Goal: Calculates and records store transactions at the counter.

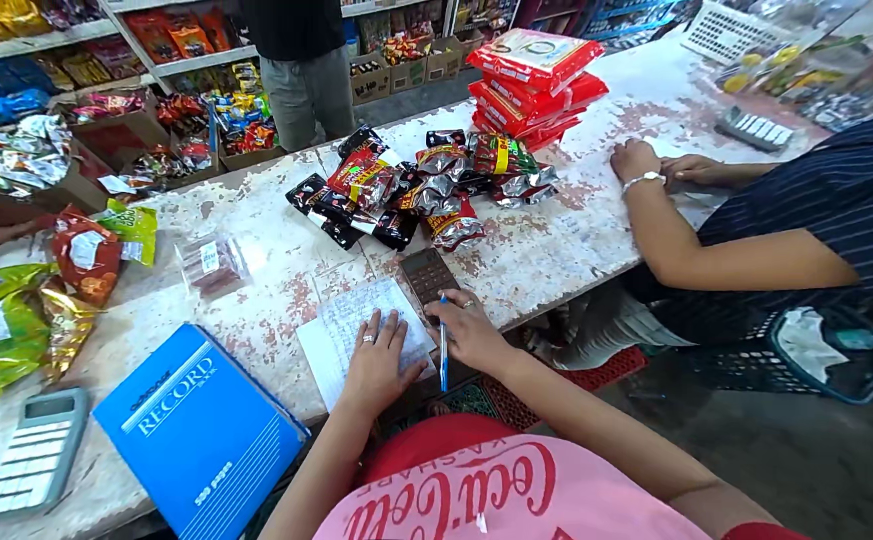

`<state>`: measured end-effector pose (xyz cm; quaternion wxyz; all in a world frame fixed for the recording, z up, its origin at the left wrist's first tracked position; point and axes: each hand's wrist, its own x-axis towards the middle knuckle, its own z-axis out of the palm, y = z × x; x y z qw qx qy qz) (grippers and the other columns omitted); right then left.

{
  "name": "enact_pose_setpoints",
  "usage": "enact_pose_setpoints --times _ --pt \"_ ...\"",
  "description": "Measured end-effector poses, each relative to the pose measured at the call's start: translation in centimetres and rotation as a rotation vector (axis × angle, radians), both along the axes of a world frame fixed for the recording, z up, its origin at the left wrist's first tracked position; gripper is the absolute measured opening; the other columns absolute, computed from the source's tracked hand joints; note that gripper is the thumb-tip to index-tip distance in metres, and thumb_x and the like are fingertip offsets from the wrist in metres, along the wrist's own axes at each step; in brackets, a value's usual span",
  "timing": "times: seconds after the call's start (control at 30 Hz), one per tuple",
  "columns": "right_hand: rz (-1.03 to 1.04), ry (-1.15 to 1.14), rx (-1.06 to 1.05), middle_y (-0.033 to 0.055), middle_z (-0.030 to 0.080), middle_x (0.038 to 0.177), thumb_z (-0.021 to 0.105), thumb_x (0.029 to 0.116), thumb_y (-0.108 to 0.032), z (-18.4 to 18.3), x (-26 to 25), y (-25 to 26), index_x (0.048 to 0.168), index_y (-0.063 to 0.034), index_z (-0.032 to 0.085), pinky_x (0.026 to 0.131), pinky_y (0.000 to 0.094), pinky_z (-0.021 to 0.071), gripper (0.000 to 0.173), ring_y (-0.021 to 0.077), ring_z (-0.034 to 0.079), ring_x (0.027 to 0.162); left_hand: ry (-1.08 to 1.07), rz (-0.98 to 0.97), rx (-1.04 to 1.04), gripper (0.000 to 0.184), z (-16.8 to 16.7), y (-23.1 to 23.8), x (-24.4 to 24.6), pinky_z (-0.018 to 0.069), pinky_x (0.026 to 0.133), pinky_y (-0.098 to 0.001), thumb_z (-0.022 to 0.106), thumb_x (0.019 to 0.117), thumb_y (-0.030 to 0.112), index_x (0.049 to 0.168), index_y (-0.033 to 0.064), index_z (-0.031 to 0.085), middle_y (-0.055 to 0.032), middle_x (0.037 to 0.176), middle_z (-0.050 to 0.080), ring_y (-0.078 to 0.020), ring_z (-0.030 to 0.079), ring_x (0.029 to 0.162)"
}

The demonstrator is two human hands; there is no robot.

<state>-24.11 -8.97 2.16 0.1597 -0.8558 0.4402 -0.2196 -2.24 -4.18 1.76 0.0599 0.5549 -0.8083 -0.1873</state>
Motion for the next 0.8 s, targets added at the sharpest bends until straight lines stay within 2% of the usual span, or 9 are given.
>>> enact_pose_setpoints --times 0.1,0.2,0.33,0.43,0.5,0.6,0.73,0.8 --pt "-0.074 -0.053 -0.079 0.0101 0.074 0.117 0.059 0.1006 -0.033 -0.3 0.1 -1.3 0.121 -0.0065 0.069 0.112 0.0621 0.0365 0.035 0.0396 0.059 0.127 -0.016 -0.005 0.005 0.078 -0.2 -0.4 0.3 0.0174 0.124 -0.0571 0.044 0.0989 0.065 0.153 0.0082 0.046 -0.0125 0.165 0.033 -0.0384 0.021 0.155" --pt "-0.098 -0.031 0.01 0.0111 0.072 0.122 0.058 0.1012 -0.033 -0.1 -0.6 -2.1 0.124 -0.006 0.067 0.115 0.0612 0.0331 0.037 0.0407 0.055 0.131 0.008 -0.021 -0.072 0.081 -1.1 -0.2 0.5 0.02 0.123 -0.0599 0.044 0.0975 0.067 0.151 0.0069 0.048 -0.0142 0.164 0.036 -0.0411 0.025 0.154" --pt "-0.147 -0.061 0.007 0.0117 0.072 0.12 0.059 0.0995 -0.032 -0.5 -1.7 -2.6 0.122 -0.0049 0.068 0.114 0.0612 0.0342 0.036 0.041 0.056 0.129 0.048 -0.042 -0.139 0.075 -1.3 0.0 0.7 0.0241 0.121 -0.0626 0.045 0.0981 0.065 0.146 0.0086 0.056 -0.0128 0.158 0.046 -0.0435 0.032 0.15" --pt "-0.139 -0.083 0.092 0.0109 0.071 0.126 0.059 0.1005 -0.032 -0.2 -2.8 -2.7 0.126 -0.0042 0.067 0.118 0.0577 0.0318 0.038 0.0387 0.054 0.133 0.046 -0.034 -0.202 0.072 -1.7 0.2 0.7 0.0341 0.115 -0.0593 0.046 0.0972 0.065 0.144 0.0112 0.058 -0.0091 0.155 0.05 -0.0394 0.044 0.144" --pt "-0.168 -0.143 0.018 0.0112 0.073 0.119 0.059 0.0999 -0.031 -0.7 -3.5 -2.3 0.12 -0.0034 0.069 0.114 0.0564 0.0387 0.036 0.0378 0.059 0.126 0.048 -0.03 -0.229 0.072 -1.8 0.3 0.7 0.0392 0.111 -0.0575 0.047 0.097 0.065 0.143 0.0108 0.059 -0.0088 0.154 0.052 -0.037 0.049 0.14" --pt "-0.214 -0.157 -0.032 0.0096 0.074 0.115 0.059 0.099 -0.03 -1.7 -4.7 -1.6 0.116 -0.005 0.07 0.109 0.0557 0.0428 0.032 0.0361 0.063 0.119 0.036 -0.024 -0.269 0.074 -2.1 0.5 0.5 0.0423 0.108 -0.0561 0.046 0.096 0.066 0.143 0.0102 0.059 -0.0082 0.153 0.052 -0.0361 0.051 0.138" --pt "-0.192 -0.091 -0.055 0.0095 0.074 0.118 0.058 0.0998 -0.027 -1.4 -4.6 -0.7 0.119 -0.0054 0.07 0.112 0.0596 0.0392 0.031 0.0396 0.06 0.125 0.025 -0.016 -0.28 0.079 -2.2 0.8 0.4 0.0432 0.107 -0.055 0.047 0.0941 0.069 0.145 0.0087 0.057 -0.009 0.154 0.051 -0.0363 0.05 0.139" --pt "-0.157 -0.096 -0.059 0.0107 0.074 0.119 0.057 0.1014 -0.026 -0.9 -3.4 -0.2 0.12 -0.0049 0.07 0.111 0.0596 0.041 0.031 0.0405 0.06 0.126 0.013 -0.016 -0.229 0.08 -1.8 0.5 0.3 0.04 0.111 -0.0554 0.047 0.0948 0.069 0.147 0.009 0.054 -0.0086 0.157 0.049 -0.0362 0.046 0.142"
